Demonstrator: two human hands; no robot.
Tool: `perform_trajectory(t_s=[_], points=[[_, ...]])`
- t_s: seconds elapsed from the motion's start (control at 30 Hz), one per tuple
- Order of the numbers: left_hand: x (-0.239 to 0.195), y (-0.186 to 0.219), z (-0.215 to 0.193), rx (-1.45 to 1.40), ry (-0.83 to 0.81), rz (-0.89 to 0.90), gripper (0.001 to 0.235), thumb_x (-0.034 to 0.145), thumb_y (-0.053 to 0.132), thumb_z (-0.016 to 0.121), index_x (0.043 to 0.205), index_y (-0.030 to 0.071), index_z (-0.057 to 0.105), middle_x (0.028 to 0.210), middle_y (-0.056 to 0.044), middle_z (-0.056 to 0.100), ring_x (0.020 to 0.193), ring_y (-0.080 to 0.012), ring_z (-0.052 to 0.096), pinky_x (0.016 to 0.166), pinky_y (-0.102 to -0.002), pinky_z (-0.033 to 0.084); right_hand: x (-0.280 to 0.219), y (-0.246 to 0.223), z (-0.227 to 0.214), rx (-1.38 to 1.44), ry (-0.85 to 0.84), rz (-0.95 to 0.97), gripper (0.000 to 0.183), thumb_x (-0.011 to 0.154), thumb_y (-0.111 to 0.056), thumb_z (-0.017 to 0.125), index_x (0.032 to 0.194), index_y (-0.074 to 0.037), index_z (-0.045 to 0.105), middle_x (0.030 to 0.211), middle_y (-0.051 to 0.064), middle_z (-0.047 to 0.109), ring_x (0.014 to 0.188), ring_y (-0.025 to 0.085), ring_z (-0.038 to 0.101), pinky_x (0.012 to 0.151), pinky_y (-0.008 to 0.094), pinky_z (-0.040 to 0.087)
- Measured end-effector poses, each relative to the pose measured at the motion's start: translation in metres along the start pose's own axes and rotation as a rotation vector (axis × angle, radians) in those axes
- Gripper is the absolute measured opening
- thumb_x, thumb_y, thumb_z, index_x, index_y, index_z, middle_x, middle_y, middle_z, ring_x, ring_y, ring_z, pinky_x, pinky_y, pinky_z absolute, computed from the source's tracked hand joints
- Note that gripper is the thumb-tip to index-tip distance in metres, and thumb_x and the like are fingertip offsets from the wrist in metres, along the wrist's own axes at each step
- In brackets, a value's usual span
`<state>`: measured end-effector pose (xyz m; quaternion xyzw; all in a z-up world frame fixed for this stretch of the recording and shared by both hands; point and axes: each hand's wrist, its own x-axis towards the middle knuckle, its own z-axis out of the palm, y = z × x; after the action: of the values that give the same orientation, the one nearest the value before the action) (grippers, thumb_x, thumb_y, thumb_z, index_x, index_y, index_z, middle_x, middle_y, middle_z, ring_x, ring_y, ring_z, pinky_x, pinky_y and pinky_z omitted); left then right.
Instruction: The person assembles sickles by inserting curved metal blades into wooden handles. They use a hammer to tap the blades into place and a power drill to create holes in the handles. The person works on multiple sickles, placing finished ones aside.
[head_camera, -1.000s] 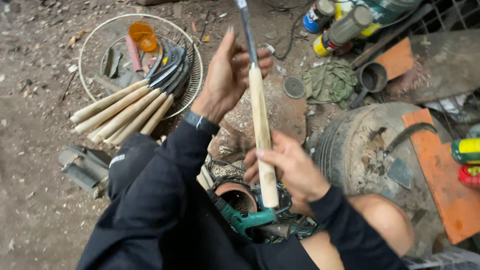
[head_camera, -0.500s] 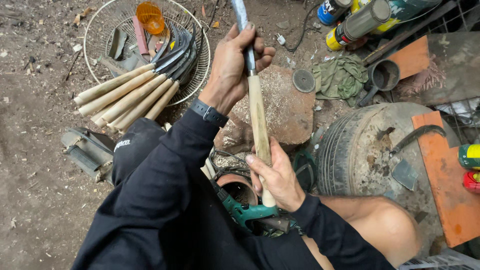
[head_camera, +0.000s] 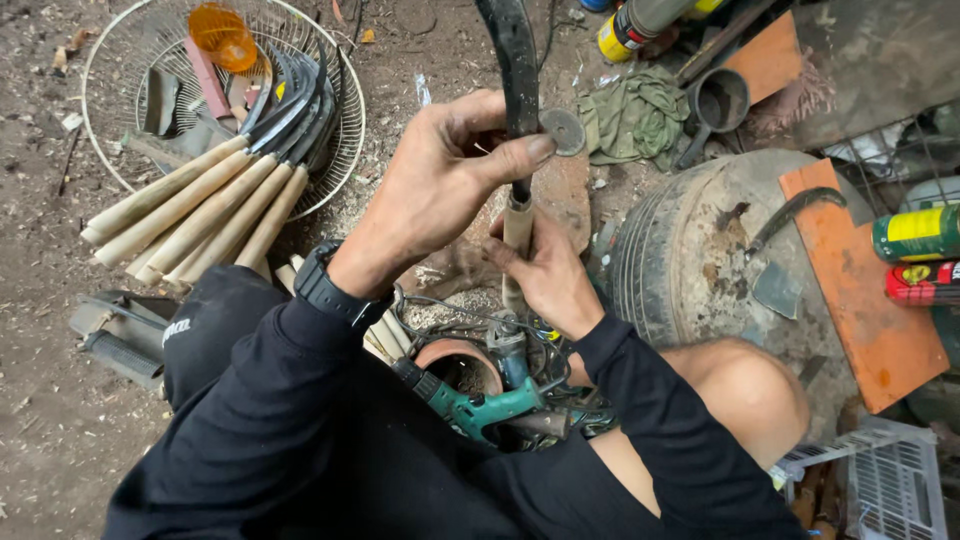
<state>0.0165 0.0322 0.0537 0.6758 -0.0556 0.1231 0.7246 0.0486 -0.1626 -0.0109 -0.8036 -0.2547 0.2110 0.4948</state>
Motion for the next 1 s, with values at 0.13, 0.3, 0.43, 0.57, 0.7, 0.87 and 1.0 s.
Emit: perform_trajectory(t_s=[0.13,0.3,0.43,0.57,0.7,0.87,1.0], points=[[-0.007,0.014,0.003,0.131,0.01,0.123,0.023,0.099,0.018,0.077,0.119,0.007,0.074,0.104,0.0,0.072,0.092,-0.0096,0.067,0.082,-0.031,0.059,0.006,-0.003,0.003,-0.017,0.009,0.029,0.031,0.095,-0.026,0.075,0.109,-0.003,0.061,0.09,0.004,0.068,0.082,0.013,0.064,0.073,0.032,0.056],[-0.01,0.032,0.011,0.269,0.0,0.155,0.018,0.096,0.018,0.078,0.108,0.006,0.072,0.094,-0.002,0.058,0.073,-0.0135,0.063,0.066,-0.032,0.053,0.017,-0.013,-0.012,-0.22,0.101,-0.263,0.027,0.096,-0.013,0.074,0.117,0.002,0.066,0.105,0.012,0.075,0.099,0.021,0.073,0.085,0.036,0.057],[-0.004,0.019,0.012,0.498,-0.012,0.485,0.02,0.099,0.014,0.08,0.104,0.0,0.066,0.094,-0.012,0.055,0.082,-0.0252,0.06,0.072,-0.04,0.048,0.027,0.007,-0.029,-0.357,0.172,-0.35,0.026,0.093,-0.009,0.074,0.116,0.002,0.068,0.108,0.017,0.075,0.104,0.026,0.075,0.082,0.037,0.057],[0.019,-0.024,0.017,0.424,-0.005,0.677,0.014,0.097,0.009,0.07,0.106,0.003,0.06,0.105,-0.013,0.06,0.093,-0.0313,0.061,0.081,-0.041,0.051,0.057,0.059,-0.005,-0.321,0.208,-0.111,0.022,0.089,-0.012,0.072,0.106,0.0,0.07,0.099,0.016,0.077,0.092,0.027,0.076,0.079,0.037,0.058],[0.039,-0.047,-0.006,0.561,0.06,0.626,0.018,0.098,0.011,0.077,0.102,0.001,0.063,0.099,-0.017,0.061,0.092,-0.0364,0.059,0.08,-0.043,0.05,0.096,0.088,-0.009,-0.363,0.194,-0.245,0.034,0.091,-0.015,0.075,0.119,0.001,0.066,0.104,0.021,0.073,0.099,0.03,0.072,0.086,0.04,0.056],[0.021,-0.066,-0.012,0.294,0.122,0.38,0.014,0.102,0.012,0.073,0.108,0.0,0.068,0.098,-0.007,0.071,0.085,-0.0172,0.068,0.077,-0.034,0.056,0.074,0.111,-0.02,-0.226,-0.053,-0.391,0.059,0.082,-0.011,0.076,0.134,0.004,0.052,0.122,0.022,0.068,0.117,0.034,0.065,0.098,0.041,0.05],[0.04,-0.051,-0.062,-0.037,0.257,0.231,0.016,0.108,0.012,0.073,0.1,-0.001,0.069,0.087,-0.004,0.068,0.075,-0.0123,0.062,0.07,-0.028,0.053,0.055,0.081,-0.019,-0.408,-0.098,-0.279,0.053,0.087,-0.015,0.081,0.129,0.007,0.056,0.116,0.02,0.067,0.107,0.031,0.065,0.091,0.039,0.052]])
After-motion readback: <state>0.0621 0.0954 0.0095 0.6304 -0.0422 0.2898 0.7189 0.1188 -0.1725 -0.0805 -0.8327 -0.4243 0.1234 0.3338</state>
